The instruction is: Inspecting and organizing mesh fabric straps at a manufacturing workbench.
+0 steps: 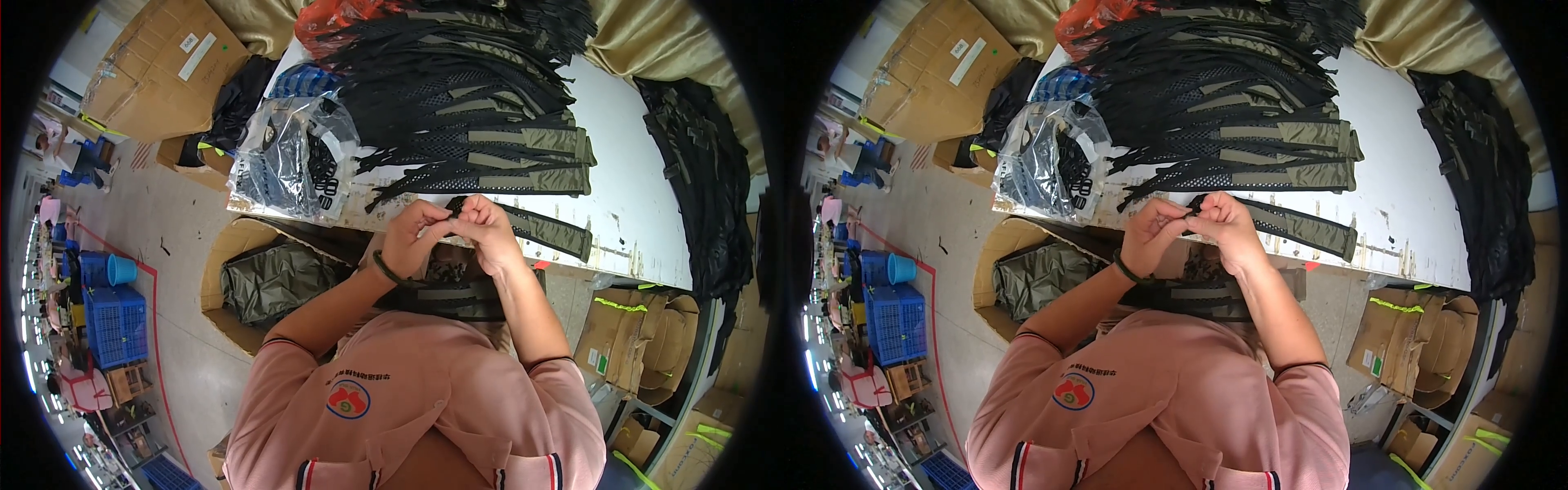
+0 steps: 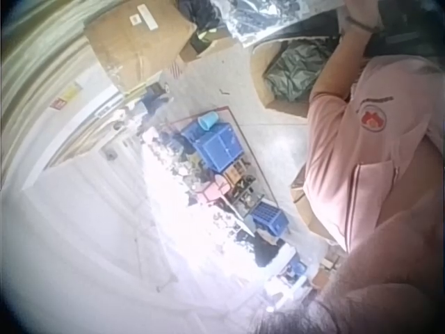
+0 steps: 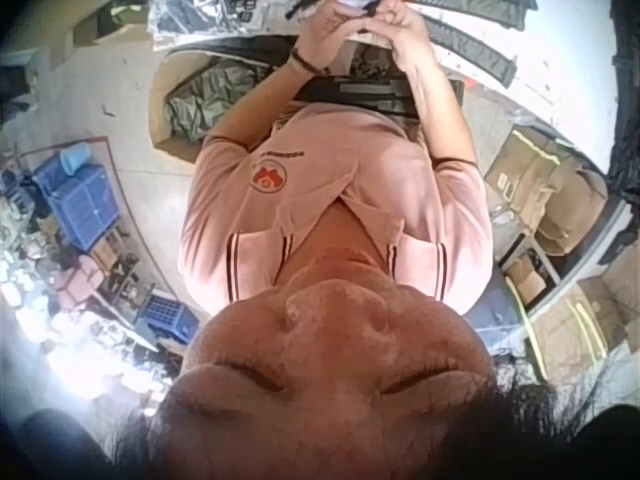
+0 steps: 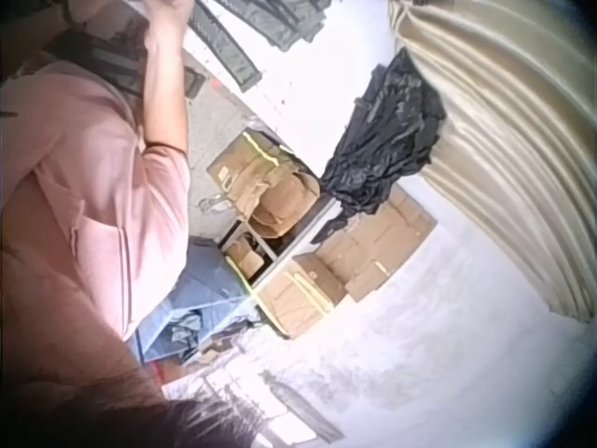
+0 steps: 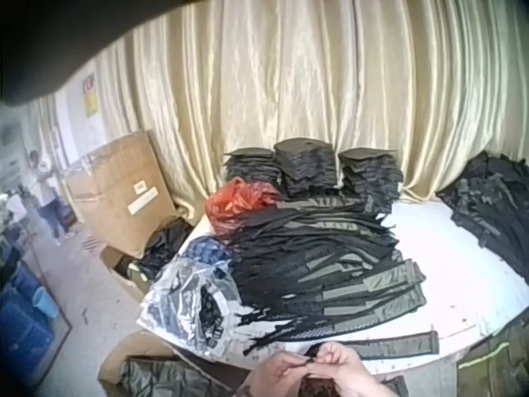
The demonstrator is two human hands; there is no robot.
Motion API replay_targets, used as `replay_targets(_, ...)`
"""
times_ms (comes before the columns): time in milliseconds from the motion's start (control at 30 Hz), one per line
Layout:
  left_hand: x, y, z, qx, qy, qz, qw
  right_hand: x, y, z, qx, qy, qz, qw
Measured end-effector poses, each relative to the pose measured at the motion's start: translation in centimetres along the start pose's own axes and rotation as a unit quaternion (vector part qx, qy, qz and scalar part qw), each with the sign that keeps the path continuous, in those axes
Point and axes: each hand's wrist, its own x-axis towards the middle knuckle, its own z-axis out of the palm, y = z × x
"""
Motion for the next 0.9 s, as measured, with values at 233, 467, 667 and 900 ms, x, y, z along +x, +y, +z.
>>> replay_targets(233, 1.1, 0.5, -0.9, 0.109, -0.051, 0.155, 0.980, -0.8, -1.3, 0.8, 0.117, 0.016, 0.057, 0.991)
replay_targets(467, 0.8, 2.1, -1.5, 0.208, -0.156, 0.131, 0.957, -0.3, -1.2, -0.9, -0.249, -0.064, -0.014, 0.966)
replay_targets(667, -4.5, 1.7, -4.1, -0.100, -0.134, -0.193, 0.967, 0.1, -0.7, -1.8, -0.252, -0.012, -0.001, 0.968)
replay_targets(900, -7.5, 1.3, -12.7, 0.575, -0.011, 0.005, 0.818, 5.5, 0.0, -8.5, -0.637, 0.145, -0.294, 0.697)
